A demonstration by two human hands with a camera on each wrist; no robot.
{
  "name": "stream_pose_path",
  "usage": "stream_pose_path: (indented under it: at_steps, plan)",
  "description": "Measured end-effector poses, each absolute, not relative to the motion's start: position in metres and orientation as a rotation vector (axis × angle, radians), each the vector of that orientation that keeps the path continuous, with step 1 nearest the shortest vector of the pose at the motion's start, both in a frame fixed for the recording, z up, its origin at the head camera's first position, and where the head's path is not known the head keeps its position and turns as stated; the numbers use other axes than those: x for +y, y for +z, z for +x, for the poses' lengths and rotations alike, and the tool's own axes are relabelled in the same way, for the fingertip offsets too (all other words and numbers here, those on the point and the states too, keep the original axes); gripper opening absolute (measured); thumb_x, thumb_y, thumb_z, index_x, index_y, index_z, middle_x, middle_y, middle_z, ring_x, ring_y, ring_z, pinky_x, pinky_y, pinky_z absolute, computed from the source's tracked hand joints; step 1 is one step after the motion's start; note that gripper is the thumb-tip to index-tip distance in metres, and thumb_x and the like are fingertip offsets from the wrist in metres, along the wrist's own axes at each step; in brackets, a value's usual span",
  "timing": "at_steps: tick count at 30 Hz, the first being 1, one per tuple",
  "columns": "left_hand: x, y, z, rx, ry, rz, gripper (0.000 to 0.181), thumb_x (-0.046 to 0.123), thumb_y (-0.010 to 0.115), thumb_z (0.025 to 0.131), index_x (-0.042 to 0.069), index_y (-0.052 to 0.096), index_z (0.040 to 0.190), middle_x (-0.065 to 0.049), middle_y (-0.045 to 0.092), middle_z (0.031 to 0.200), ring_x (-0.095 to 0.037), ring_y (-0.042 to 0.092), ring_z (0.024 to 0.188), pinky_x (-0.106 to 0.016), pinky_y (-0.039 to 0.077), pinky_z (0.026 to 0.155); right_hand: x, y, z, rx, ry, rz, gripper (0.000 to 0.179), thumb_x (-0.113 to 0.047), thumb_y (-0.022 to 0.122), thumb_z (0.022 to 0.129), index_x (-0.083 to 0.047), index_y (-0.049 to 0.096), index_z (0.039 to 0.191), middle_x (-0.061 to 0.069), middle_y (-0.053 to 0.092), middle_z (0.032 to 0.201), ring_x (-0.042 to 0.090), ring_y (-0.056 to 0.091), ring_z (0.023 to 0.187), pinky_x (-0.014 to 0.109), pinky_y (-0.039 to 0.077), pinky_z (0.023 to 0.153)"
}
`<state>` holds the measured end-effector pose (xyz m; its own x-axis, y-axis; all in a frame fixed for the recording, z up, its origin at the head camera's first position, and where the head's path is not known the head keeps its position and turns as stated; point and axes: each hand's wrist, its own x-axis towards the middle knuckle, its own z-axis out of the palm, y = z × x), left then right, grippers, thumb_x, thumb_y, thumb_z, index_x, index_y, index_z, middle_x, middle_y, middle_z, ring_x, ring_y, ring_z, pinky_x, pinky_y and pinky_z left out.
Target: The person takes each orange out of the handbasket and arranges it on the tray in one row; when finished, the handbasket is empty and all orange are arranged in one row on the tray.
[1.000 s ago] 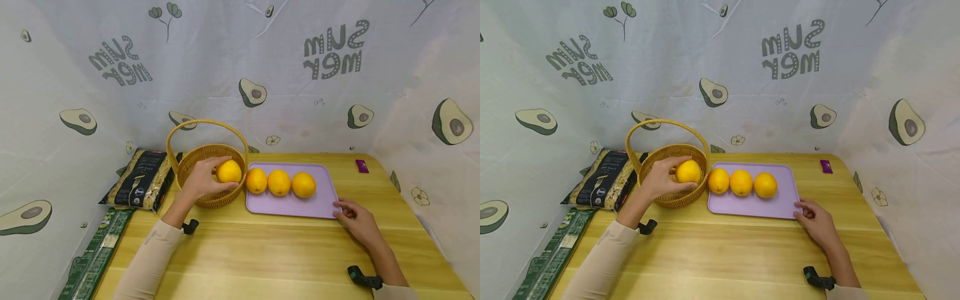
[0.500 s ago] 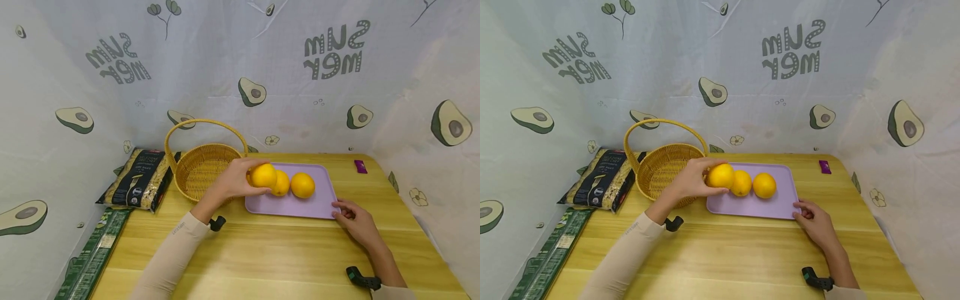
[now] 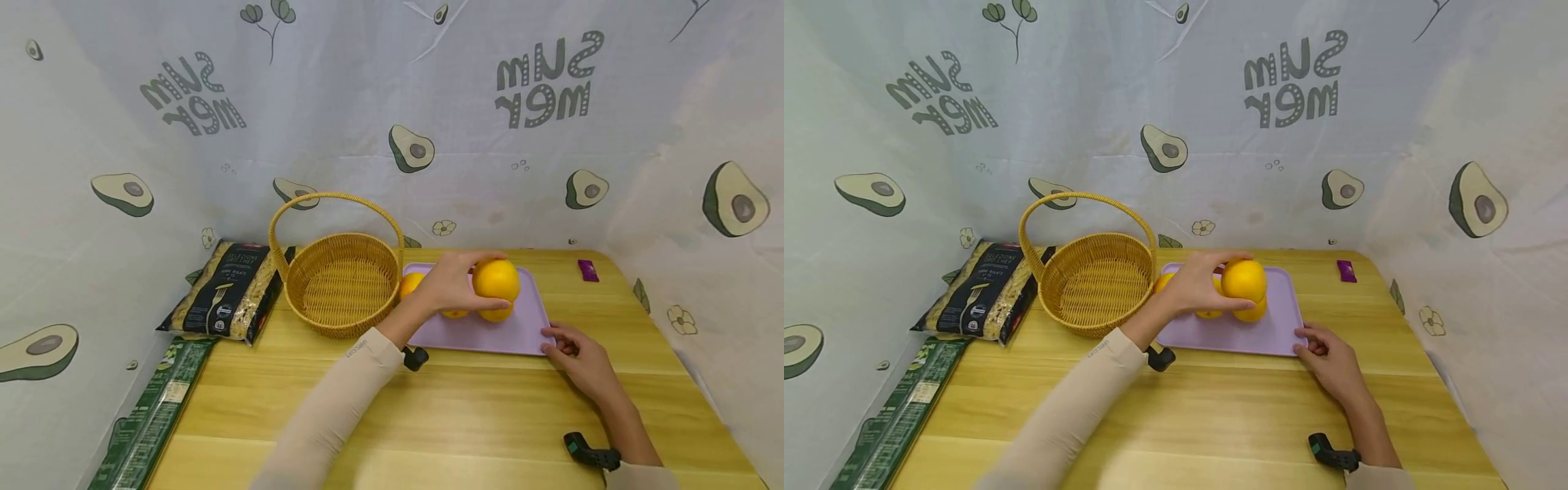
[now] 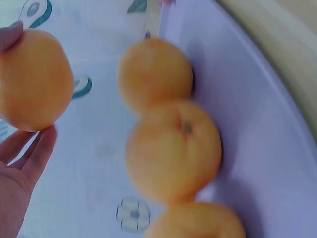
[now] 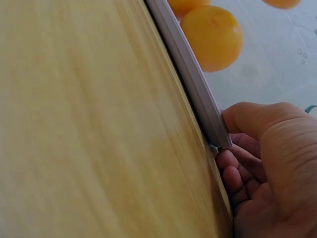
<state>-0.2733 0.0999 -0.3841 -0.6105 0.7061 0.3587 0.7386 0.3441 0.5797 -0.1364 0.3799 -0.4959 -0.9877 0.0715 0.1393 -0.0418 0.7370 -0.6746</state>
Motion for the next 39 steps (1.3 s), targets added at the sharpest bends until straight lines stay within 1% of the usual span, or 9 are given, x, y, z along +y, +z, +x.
stream_pose_path:
  at_steps: [3,8,12,18,21,24,27,34,39]
  plan:
    - [0.120,-0.384,-0.272,-2.541,-1.132,-1.367,0.077,0.059,0.086,0.075,0.031,0.059,0.142,0.012,0.067,0.131,0.000,0.059,0.108,-0.020,0.053,0.095,0.381,-0.495,-0.137,-2.790,1.075,-0.030,0.039,-0.027,0.069,0.100,-0.003,0.069,0.130,0.016,0.065,0.114,0.004,0.047,0.080,0.015,0.039,0.068]
    - [0.149,-0.390,-0.270,-2.555,-1.140,-1.365,0.078,0.057,0.088,0.073,0.032,0.059,0.141,0.014,0.065,0.133,0.002,0.058,0.108,-0.011,0.047,0.091,0.382,-0.497,-0.137,-2.784,1.057,-0.011,0.039,-0.025,0.070,0.099,-0.002,0.069,0.130,0.010,0.064,0.104,0.003,0.048,0.079,0.015,0.040,0.068]
    - [0.166,-0.396,-0.267,-2.594,-1.076,-1.379,0.079,0.057,0.087,0.074,0.031,0.056,0.143,0.012,0.065,0.136,-0.001,0.059,0.111,-0.010,0.045,0.090,0.381,-0.499,-0.138,-2.781,1.049,0.002,0.039,-0.024,0.070,0.099,-0.002,0.068,0.131,0.006,0.062,0.099,0.002,0.048,0.079,0.015,0.042,0.069]
    - [0.183,-0.408,-0.267,-2.682,-1.012,-1.331,0.079,0.060,0.083,0.077,0.032,0.055,0.146,0.015,0.063,0.139,-0.003,0.059,0.118,-0.013,0.045,0.096,0.380,-0.499,-0.138,-2.768,1.059,0.014,0.038,-0.025,0.070,0.099,-0.004,0.069,0.131,0.016,0.067,0.117,0.003,0.048,0.080,0.017,0.041,0.068]
    - [0.191,-0.413,-0.268,-2.716,-0.965,-1.326,0.081,0.062,0.082,0.078,0.031,0.054,0.148,0.017,0.061,0.141,-0.002,0.057,0.122,-0.014,0.043,0.101,0.380,-0.498,-0.138,-2.771,1.058,0.010,0.038,-0.027,0.069,0.100,-0.005,0.069,0.131,0.015,0.067,0.112,0.004,0.048,0.080,0.018,0.040,0.068]
    - [0.199,-0.417,-0.268,-2.745,-0.908,-1.331,0.083,0.064,0.081,0.079,0.030,0.052,0.149,0.017,0.059,0.143,-0.002,0.056,0.125,-0.015,0.043,0.104,0.382,-0.498,-0.138,-2.777,1.046,-0.003,0.038,-0.027,0.070,0.099,-0.006,0.070,0.131,0.007,0.064,0.098,0.005,0.048,0.079,0.019,0.039,0.067]
    - [0.207,-0.419,-0.268,-2.789,-0.864,-1.309,0.084,0.065,0.080,0.079,0.032,0.050,0.150,0.018,0.058,0.144,-0.002,0.056,0.126,-0.016,0.044,0.105,0.384,-0.497,-0.137,-2.775,1.031,-0.006,0.038,-0.027,0.070,0.099,-0.006,0.070,0.131,0.006,0.064,0.098,0.004,0.048,0.078,0.019,0.040,0.067]
    - [0.213,-0.427,-0.270,-2.908,-0.676,-1.209,0.084,0.067,0.078,0.080,0.034,0.049,0.151,0.015,0.057,0.147,-0.005,0.056,0.129,-0.022,0.047,0.106,0.383,-0.496,-0.136,-2.751,1.060,0.004,0.039,-0.023,0.070,0.099,-0.002,0.068,0.132,0.015,0.068,0.112,0.000,0.050,0.080,0.013,0.043,0.070]
    - [0.212,-0.434,-0.271,-2.937,-0.585,-1.186,0.082,0.066,0.079,0.078,0.036,0.052,0.149,0.017,0.058,0.146,-0.006,0.057,0.127,-0.025,0.049,0.103,0.379,-0.496,-0.135,-2.766,1.081,-0.028,0.043,-0.026,0.070,0.099,-0.001,0.066,0.134,0.010,0.065,0.104,0.002,0.049,0.082,0.012,0.041,0.071]
